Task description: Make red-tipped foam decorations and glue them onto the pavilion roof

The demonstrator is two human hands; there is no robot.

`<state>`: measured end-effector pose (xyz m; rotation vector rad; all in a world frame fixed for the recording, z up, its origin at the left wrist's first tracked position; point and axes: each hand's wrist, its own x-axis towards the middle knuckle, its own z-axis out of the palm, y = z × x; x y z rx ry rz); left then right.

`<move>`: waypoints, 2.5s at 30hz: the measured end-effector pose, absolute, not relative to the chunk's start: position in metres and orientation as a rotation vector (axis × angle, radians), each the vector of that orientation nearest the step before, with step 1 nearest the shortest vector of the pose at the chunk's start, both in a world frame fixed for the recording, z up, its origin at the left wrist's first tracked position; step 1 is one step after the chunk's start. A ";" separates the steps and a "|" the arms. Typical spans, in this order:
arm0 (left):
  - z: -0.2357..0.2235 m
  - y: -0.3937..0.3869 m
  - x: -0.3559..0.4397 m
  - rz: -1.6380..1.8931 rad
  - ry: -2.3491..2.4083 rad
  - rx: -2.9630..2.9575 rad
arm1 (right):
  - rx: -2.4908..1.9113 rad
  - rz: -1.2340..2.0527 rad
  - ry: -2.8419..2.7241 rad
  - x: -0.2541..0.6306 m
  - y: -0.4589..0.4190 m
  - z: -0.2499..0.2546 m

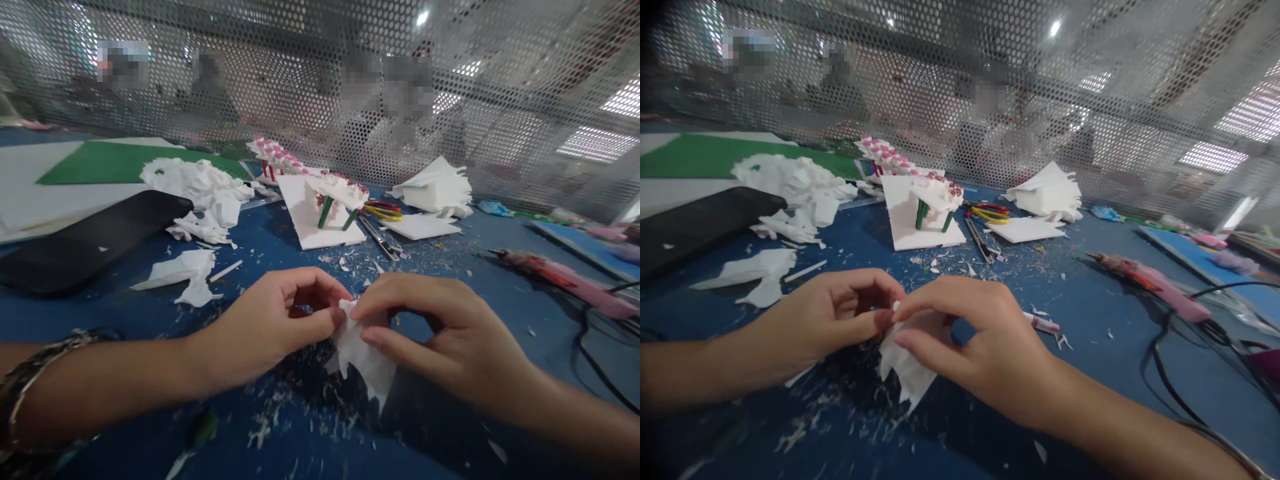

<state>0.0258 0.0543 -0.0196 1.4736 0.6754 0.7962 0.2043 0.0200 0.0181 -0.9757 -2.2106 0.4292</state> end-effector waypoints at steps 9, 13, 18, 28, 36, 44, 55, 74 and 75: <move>-0.021 0.055 0.024 0.791 0.668 1.441 | -1.115 0.457 -2.220 0.208 0.020 0.016; -0.021 0.055 0.024 0.772 0.703 1.470 | -1.112 0.358 -2.301 0.209 0.020 0.017; -0.021 0.052 0.024 0.765 0.723 1.532 | -1.030 0.142 -2.418 0.207 0.017 0.013; -0.023 0.048 0.027 0.839 0.713 1.577 | -1.146 -0.154 -2.405 0.196 0.013 0.004; -0.021 0.047 0.028 0.856 0.717 1.552 | -1.138 -0.263 -2.273 0.195 0.010 -0.001; -0.021 0.046 0.028 0.844 0.685 1.542 | -1.177 -0.105 -2.251 0.196 0.010 -0.001; -0.019 0.048 0.027 0.840 0.669 1.500 | -1.230 0.339 -2.192 0.202 0.015 0.010; -0.018 0.053 0.025 0.772 0.583 1.293 | -1.146 0.712 -1.980 0.199 0.018 0.012; -0.018 0.053 0.025 0.761 0.581 1.274 | -1.135 0.685 -1.981 0.199 0.017 0.012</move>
